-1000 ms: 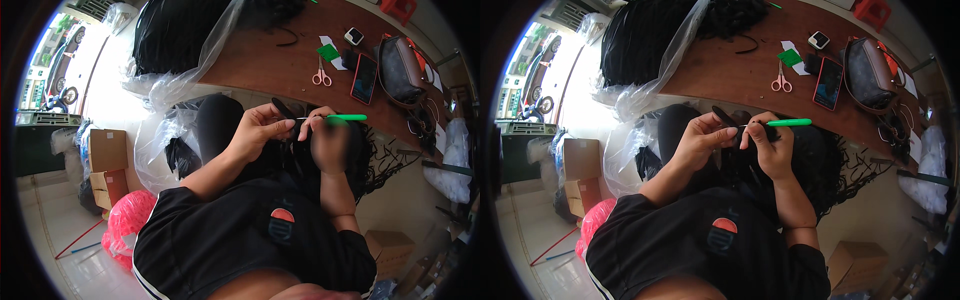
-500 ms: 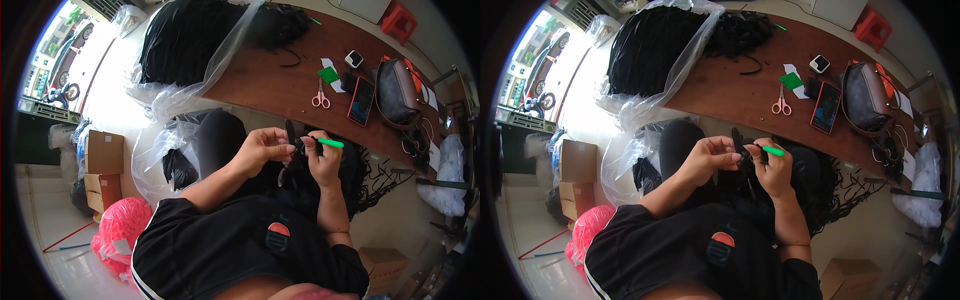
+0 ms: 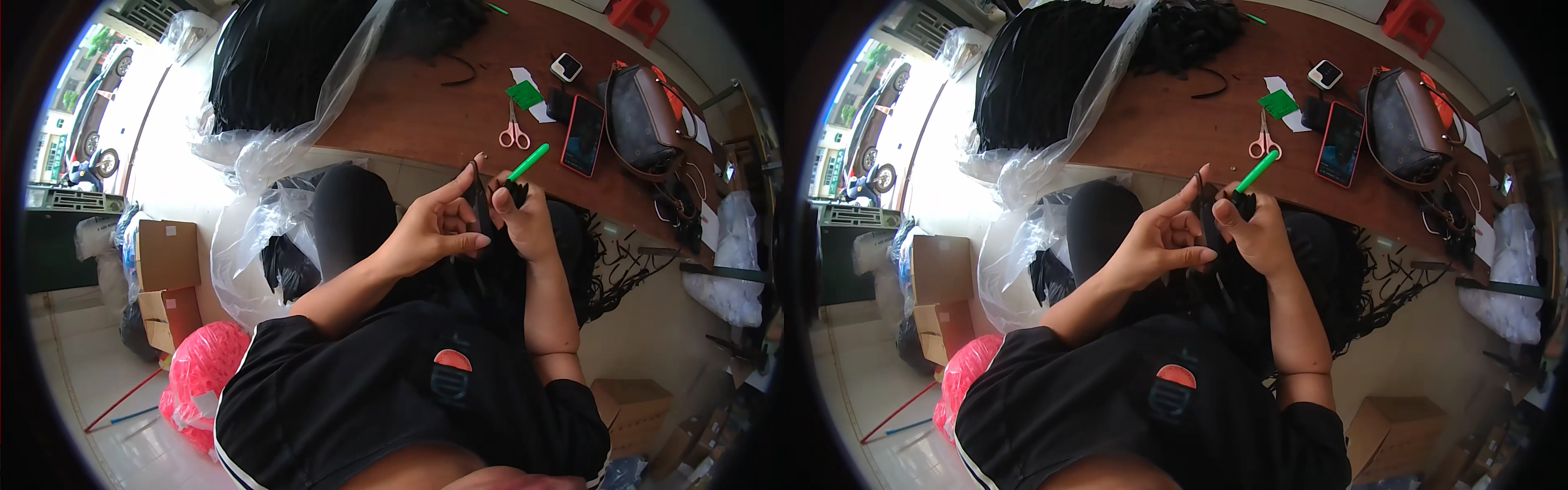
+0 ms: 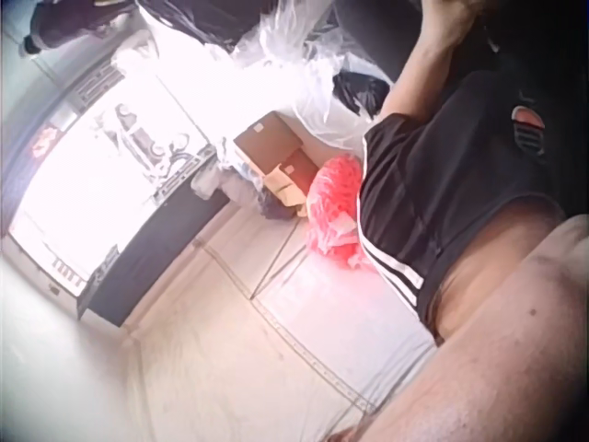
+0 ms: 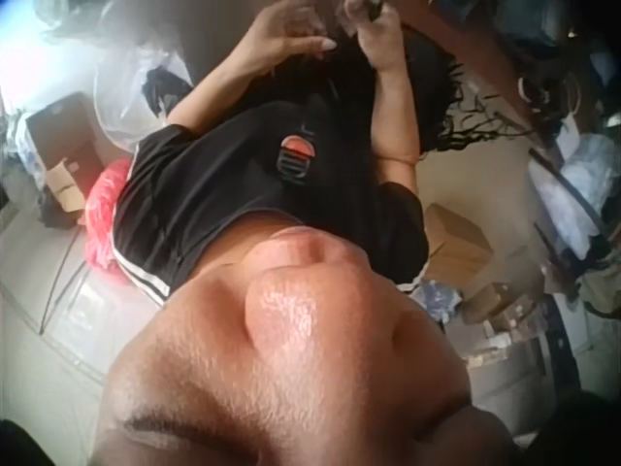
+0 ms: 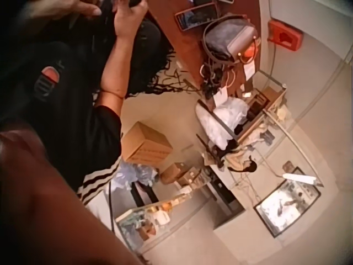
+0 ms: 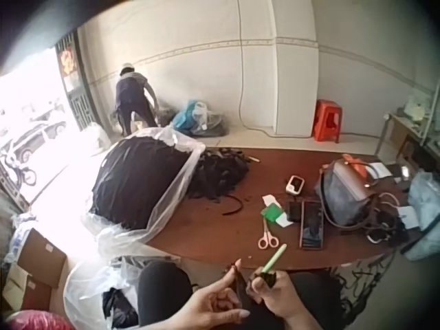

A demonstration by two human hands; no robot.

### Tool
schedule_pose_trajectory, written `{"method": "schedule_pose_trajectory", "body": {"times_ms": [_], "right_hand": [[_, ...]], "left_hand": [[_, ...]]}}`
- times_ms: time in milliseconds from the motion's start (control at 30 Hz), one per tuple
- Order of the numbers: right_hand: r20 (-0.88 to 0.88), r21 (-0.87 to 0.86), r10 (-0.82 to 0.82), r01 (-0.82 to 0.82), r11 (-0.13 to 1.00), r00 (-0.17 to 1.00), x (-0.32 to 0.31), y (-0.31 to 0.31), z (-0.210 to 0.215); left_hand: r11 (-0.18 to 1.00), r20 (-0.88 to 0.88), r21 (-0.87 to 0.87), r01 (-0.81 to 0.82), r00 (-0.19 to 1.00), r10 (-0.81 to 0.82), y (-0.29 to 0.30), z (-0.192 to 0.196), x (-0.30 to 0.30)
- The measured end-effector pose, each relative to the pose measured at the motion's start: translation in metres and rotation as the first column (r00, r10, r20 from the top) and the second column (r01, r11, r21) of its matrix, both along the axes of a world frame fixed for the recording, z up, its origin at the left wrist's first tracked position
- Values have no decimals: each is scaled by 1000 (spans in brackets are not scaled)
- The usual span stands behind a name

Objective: Trimming and processing synthetic hair pieces for wigs using a hand tool.

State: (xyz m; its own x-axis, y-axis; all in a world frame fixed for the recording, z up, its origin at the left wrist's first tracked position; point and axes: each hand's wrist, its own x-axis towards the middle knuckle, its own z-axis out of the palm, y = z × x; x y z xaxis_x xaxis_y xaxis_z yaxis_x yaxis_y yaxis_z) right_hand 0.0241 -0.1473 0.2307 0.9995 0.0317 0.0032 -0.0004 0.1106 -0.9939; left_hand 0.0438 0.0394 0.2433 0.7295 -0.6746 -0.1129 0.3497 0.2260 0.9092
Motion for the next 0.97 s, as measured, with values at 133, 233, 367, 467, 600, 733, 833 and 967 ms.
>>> {"method": "schedule_pose_trajectory", "body": {"times_ms": [133, 233, 367, 467, 600, 733, 833, 967], "right_hand": [[251, -260, 23, 44, 965, 968, -2, 7, 1], [513, -210, -404, 567, 796, 758, -10, 12, -14], [775, 133, -603, 884, 448, 189, -16, -10, 3], [616, 152, -772, 937, 314, 159, -24, -35, 13], [332, 255, -743, 703, 664, 581, -17, -30, 11], [366, 290, -536, 454, 842, 761, -17, -30, 2], [406, 242, -317, 234, 942, 857, -29, -27, -3], [411, 305, -150, 19, 952, 899, -45, -10, -6]], "left_hand": [[999, 31, 23, 40, 999, -41, -1, -5, -4], [988, -74, -103, -112, 992, 105, -5, 3, -6], [837, -609, -268, -478, 757, 238, 14, -13, 17], [852, -658, -466, -240, 737, -152, 34, -15, 29], [988, -509, -155, 8, 856, -87, 33, -23, 30], [992, -491, -48, 114, 863, -123, 35, -35, 18], [962, -588, 142, 233, 802, -108, 28, -48, 3], [892, -715, 148, 426, 669, -201, -4, -113, 3]]}}
